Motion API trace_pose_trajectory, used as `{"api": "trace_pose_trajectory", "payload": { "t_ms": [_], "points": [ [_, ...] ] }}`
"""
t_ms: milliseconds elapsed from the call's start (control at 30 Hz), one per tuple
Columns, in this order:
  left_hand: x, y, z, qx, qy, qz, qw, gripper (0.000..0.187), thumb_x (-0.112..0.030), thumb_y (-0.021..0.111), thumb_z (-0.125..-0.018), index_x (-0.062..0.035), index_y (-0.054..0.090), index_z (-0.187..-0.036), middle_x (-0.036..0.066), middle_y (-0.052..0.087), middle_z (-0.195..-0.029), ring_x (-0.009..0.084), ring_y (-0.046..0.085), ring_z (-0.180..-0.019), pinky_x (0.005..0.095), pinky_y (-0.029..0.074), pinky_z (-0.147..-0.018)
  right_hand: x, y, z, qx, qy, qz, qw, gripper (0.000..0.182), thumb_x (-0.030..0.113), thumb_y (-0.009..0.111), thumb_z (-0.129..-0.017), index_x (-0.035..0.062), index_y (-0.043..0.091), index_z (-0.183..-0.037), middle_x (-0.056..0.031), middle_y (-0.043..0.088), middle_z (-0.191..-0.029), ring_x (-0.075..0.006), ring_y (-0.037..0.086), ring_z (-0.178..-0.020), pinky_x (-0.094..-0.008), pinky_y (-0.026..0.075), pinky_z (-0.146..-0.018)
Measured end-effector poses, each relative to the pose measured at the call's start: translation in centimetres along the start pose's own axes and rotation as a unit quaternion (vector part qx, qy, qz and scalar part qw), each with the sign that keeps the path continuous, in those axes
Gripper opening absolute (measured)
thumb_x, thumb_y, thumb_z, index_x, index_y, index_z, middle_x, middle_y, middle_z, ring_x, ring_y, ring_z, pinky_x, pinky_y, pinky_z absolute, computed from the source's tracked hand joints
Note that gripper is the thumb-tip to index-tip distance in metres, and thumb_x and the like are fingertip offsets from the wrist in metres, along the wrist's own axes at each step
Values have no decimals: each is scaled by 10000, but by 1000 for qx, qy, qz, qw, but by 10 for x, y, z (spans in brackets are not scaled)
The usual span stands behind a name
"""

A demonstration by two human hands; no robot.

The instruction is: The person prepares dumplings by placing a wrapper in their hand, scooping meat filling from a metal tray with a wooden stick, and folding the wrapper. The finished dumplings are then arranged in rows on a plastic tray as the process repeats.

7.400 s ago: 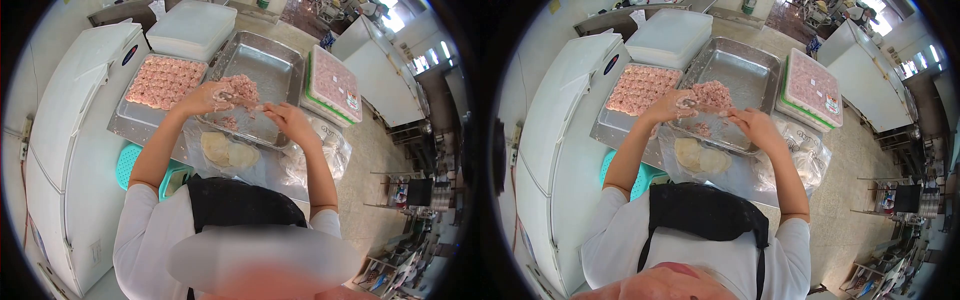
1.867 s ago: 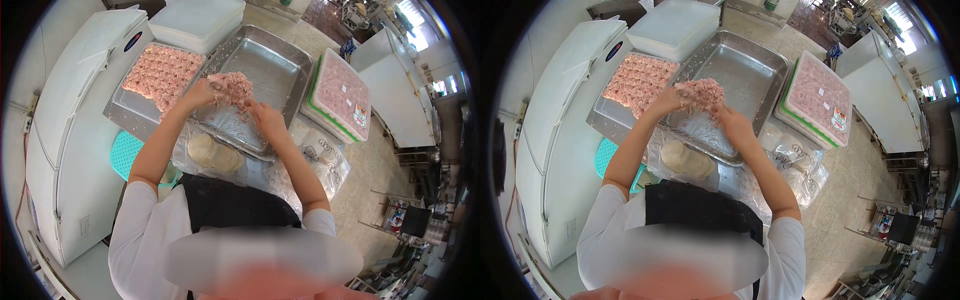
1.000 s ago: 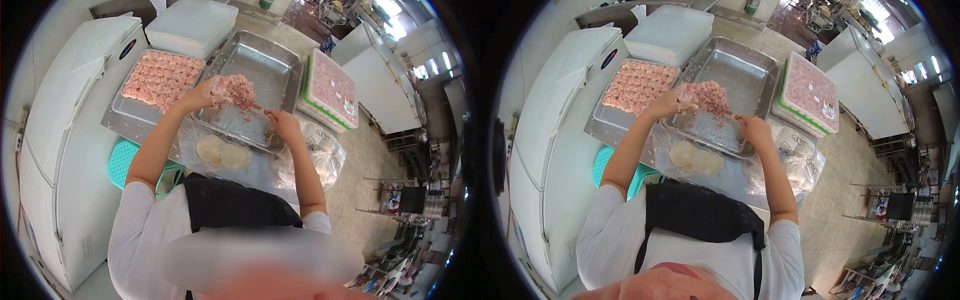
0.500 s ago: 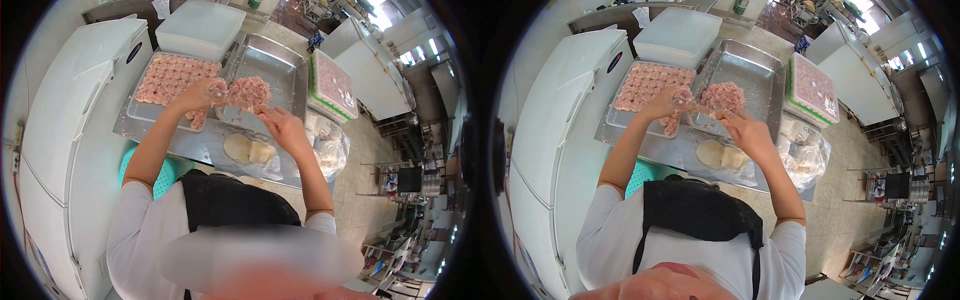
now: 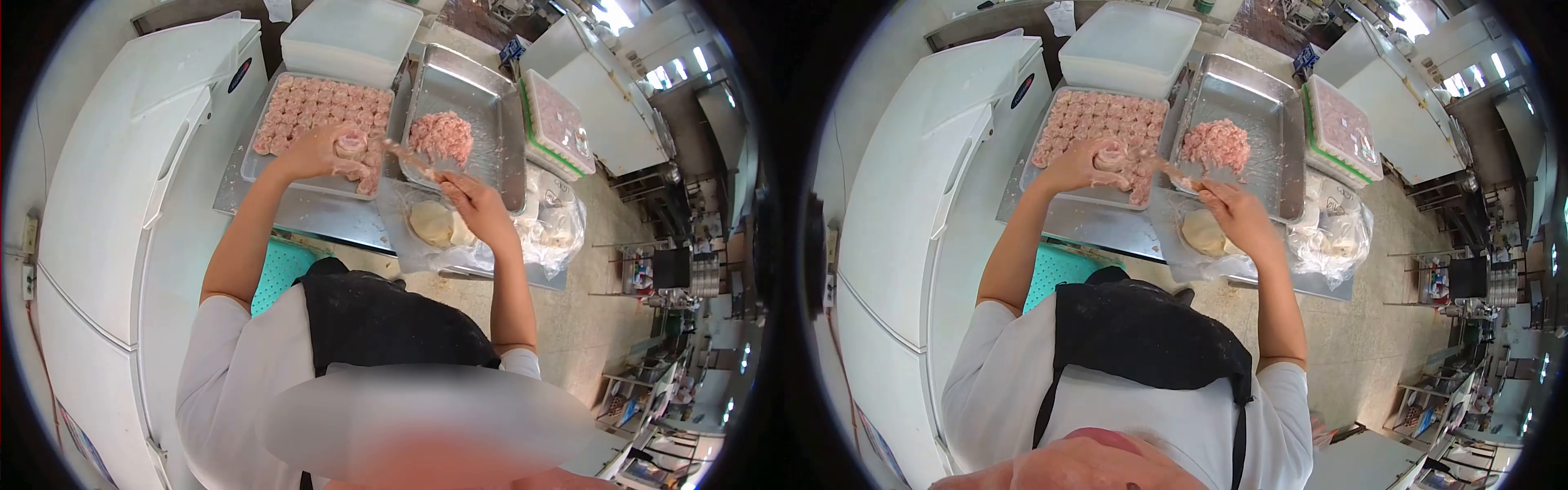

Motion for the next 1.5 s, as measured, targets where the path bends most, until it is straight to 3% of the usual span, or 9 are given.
{"api": "trace_pose_trajectory", "payload": {
  "t_ms": [133,167,300,500,567,833,933,1033,1500],
  "points": [
    [60,22,11,6,15,-93,996,630,-339,776,-695,-26,551,-1194,160,558,-1175,317,561,-1047,382,452,-893,-40,15,41,-53,139,-105,983,301,235,576,-932,9,630,-1124,-126,675,-886,-189,619,-764,-304,477,-706],
    [74,32,11,8,16,-134,991,627,-318,765,-705,-31,543,-1217,156,567,-1167,322,561,-1052,383,451,-897,-41,17,51,-51,180,-139,973,301,217,587,-931,1,628,-1137,-30,634,-796,-92,536,-699,-253,441,-635],
    [81,57,11,8,0,-87,996,639,-280,733,-734,-40,499,-1278,170,580,-1158,338,563,-1046,388,447,-914,-50,30,91,-83,254,-230,936,276,174,589,-934,7,635,-1149,55,499,-738,-35,409,-635,-189,354,-565],
    [87,76,-7,39,-89,-131,987,702,-190,664,-751,18,366,-1351,255,636,-1008,410,615,-930,456,479,-832,-60,34,126,-121,314,-286,897,272,159,576,-943,-14,628,-1147,70,504,-750,-25,409,-640,-179,345,-566],
    [97,87,-15,83,-106,-127,983,891,-241,711,-750,-11,211,-1452,295,469,-1310,387,499,-1186,388,417,-984,-58,35,128,-127,314,-281,898,274,158,578,-942,-13,627,-1151,71,504,-749,-23,405,-637,-178,342,-564],
    [93,79,0,96,-83,-23,992,749,-87,547,-781,-1,216,-1447,286,355,-1411,379,389,-1295,372,313,-1080,-64,51,132,-108,329,-309,886,288,161,586,-938,-32,624,-1148,28,617,-892,-47,509,-766,-190,421,-675],
    [94,85,1,81,-87,-13,993,698,-46,465,-792,-10,226,-1447,277,344,-1424,382,371,-1307,366,293,-1093,-60,59,120,-110,310,-252,910,304,178,592,-932,-16,616,-1165,-36,668,-929,-114,581,-813,-246,459,-728],
    [98,88,6,58,-56,0,997,678,-38,433,-795,-16,239,-1444,274,349,-1422,388,371,-1305,364,291,-1095,-22,59,81,-49,160,-62,984,286,225,572,-918,70,620,-1154,-177,633,-892,-314,625,-804,-359,489,-734],
    [108,78,10,7,-50,-2,999,681,-38,435,-788,20,232,-1436,292,362,-1405,393,388,-1293,365,306,-1085,10,86,7,80,94,230,965,236,206,530,-906,128,614,-1113,-127,586,-826,-326,616,-770,-420,501,-655]
  ]
}}
Point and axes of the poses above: each hand's wrist, its own z-axis away from the middle knuckle, its own y-axis out of the palm, x = y × z, the point moved 3 cm from there along -z, towards the middle knuckle
